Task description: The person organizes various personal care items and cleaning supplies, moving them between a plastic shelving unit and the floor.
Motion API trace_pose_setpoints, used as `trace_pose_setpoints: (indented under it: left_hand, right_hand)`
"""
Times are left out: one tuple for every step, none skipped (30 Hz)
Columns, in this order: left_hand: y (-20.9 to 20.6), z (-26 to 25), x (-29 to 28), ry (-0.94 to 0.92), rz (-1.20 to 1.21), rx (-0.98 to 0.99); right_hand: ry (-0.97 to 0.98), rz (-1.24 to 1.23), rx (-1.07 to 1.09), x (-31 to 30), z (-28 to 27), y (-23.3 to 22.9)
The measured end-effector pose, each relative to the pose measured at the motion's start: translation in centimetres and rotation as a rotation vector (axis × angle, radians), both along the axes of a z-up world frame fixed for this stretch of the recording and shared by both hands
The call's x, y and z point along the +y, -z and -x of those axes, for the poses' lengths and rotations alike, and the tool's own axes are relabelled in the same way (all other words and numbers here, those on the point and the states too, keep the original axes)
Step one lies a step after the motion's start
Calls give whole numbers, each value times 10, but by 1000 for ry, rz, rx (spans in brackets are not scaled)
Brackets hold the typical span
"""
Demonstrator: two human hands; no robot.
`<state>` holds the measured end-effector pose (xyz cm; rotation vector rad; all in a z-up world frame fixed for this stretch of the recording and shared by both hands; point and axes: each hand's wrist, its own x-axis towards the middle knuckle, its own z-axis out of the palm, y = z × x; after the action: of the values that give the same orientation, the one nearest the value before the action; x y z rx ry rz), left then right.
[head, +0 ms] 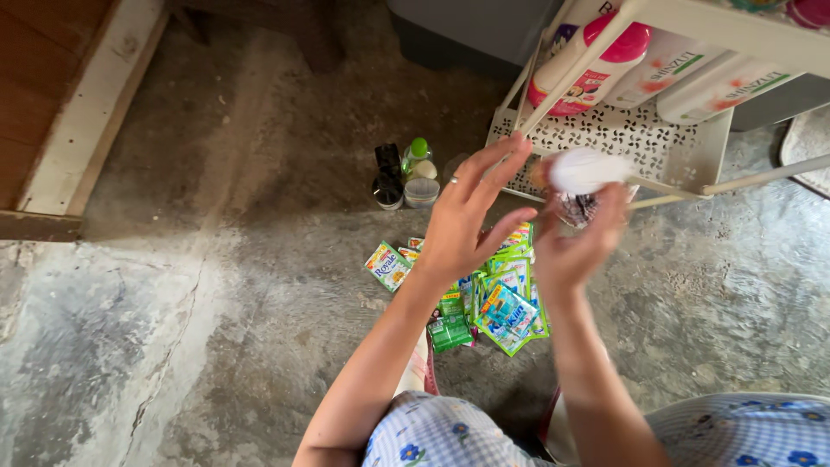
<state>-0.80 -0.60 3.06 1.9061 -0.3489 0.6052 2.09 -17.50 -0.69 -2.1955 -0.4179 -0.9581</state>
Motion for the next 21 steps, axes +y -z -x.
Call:
trace_pose_setpoints:
  left_hand:
    - [-5, 3, -1, 4, 51, 42]
    - [-8, 6, -1, 9, 101, 83]
    - [-7, 7, 1, -47, 99, 125]
    - [-3, 8, 6, -103, 97, 169]
    - [2, 10, 11, -159, 95, 212]
    - [9, 14, 19, -216, 54, 179]
    - [16, 19, 31, -272, 13, 146]
    - [24, 24, 42, -327, -29, 113]
    - [31, 30, 52, -394, 9, 118]
    - [40, 33, 60, -459, 52, 123]
    - [48, 35, 70, -511, 63, 76]
    - [59, 38, 80, -569, 78, 33]
    - [72, 36, 89, -615, 172, 94]
    - [86, 31, 100, -670, 263, 157]
    - [102, 27, 109, -725, 355, 218]
    - [119, 22, 119, -778, 293, 263]
    - [136, 17, 128, -830, 230, 308]
    - [155, 10, 135, -876, 169, 352]
    - [173, 0, 143, -884, 176, 348]
    - [193, -8, 148, -891, 184, 347]
    - [211, -13, 151, -897, 193, 347]
  right_hand:
    - [-62, -34, 70, 10, 8, -1]
    - [-125, -69, 138, 22, 15, -2]
    - [-169, -53, 177, 34, 19, -3]
    - [-213, -38, 217, 45, 23, -5]
    - [-268, -19, 281, 55, 23, -5]
    - [-325, -1, 345, 64, 21, -6]
    - [-382, 18, 408, 71, 20, -5]
    - [-449, -5, 429, 78, 21, -4]
    - [-516, -28, 450, 85, 22, -2]
    - [-579, -47, 471, 91, 23, 2]
    - [-586, -46, 487, 98, 24, 7]
    - [-599, -40, 508, 105, 27, 14]
    - [-611, -33, 529, 110, 29, 22]
    - [-608, -7, 567, 113, 31, 30]
    - [-605, 20, 604, 117, 33, 39]
    - [-602, 44, 635, 122, 33, 47]
    - [-613, 50, 630, 125, 35, 55]
    - [-619, 58, 624, 125, 36, 61]
    - [-624, 66, 617, 125, 37, 67]
    - [-618, 80, 652, 123, 40, 71]
    - [-612, 95, 687, 122, 42, 75]
